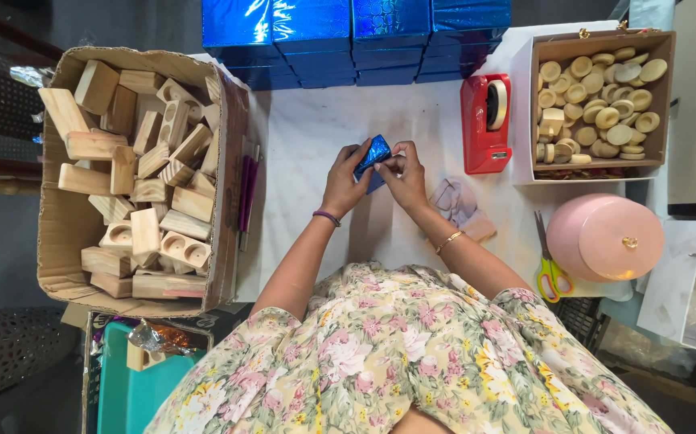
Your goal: The recorder is cleaning and assembling wooden pieces for packaging.
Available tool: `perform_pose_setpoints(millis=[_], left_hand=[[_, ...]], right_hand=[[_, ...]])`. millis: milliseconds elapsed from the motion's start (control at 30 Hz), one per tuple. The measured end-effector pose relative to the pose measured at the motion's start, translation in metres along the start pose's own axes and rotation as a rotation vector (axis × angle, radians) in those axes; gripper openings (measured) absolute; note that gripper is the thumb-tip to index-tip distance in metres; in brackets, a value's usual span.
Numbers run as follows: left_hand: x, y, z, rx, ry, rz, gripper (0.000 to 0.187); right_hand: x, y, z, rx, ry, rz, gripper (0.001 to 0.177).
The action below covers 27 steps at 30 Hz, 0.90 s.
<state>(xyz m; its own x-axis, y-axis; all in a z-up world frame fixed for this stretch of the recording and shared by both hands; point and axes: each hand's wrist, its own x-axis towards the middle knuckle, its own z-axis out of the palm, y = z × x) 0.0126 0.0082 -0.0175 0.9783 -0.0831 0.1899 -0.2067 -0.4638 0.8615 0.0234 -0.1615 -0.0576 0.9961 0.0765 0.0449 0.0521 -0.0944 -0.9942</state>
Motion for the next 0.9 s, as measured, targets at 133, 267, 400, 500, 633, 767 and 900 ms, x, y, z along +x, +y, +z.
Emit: perform_pose_setpoints(millis=[133, 267, 400, 500, 633, 767, 900], left_hand=[[0.001, 0.001, -0.001, -0.013, 0.003, 0.003, 0.057], [0.001, 0.001, -0.002, -0.008, -0.003, 0.001, 0.057], [0.001, 0.000, -0.003, -0.007, -0.006, 0.024, 0.058], [0.001, -0.001, -0.003, -0.011, -0.012, 0.029, 0.059], [0.001, 0.000, -0.004, -0.011, -0.015, 0.035, 0.059], [-0.001, 0.004, -0.003, -0.009, -0.006, 0.037, 0.058], [-0.003, 0.005, -0.004, -0.015, 0.000, 0.029, 0.057]], right_hand=[[0.002, 0.006, -0.002, -0.019, 0.020, 0.029, 0.040], [0.003, 0.004, -0.005, -0.012, 0.018, 0.062, 0.036], [0.007, 0.002, -0.014, -0.131, 0.056, 0.095, 0.033], [0.010, 0.015, -0.026, -0.180, 0.059, 0.110, 0.038], [0.008, 0.024, -0.028, -0.146, 0.047, 0.058, 0.036], [0.005, 0.014, -0.022, -0.154, 0.051, 0.084, 0.036], [0.003, 0.018, -0.028, -0.221, 0.041, 0.004, 0.029]])
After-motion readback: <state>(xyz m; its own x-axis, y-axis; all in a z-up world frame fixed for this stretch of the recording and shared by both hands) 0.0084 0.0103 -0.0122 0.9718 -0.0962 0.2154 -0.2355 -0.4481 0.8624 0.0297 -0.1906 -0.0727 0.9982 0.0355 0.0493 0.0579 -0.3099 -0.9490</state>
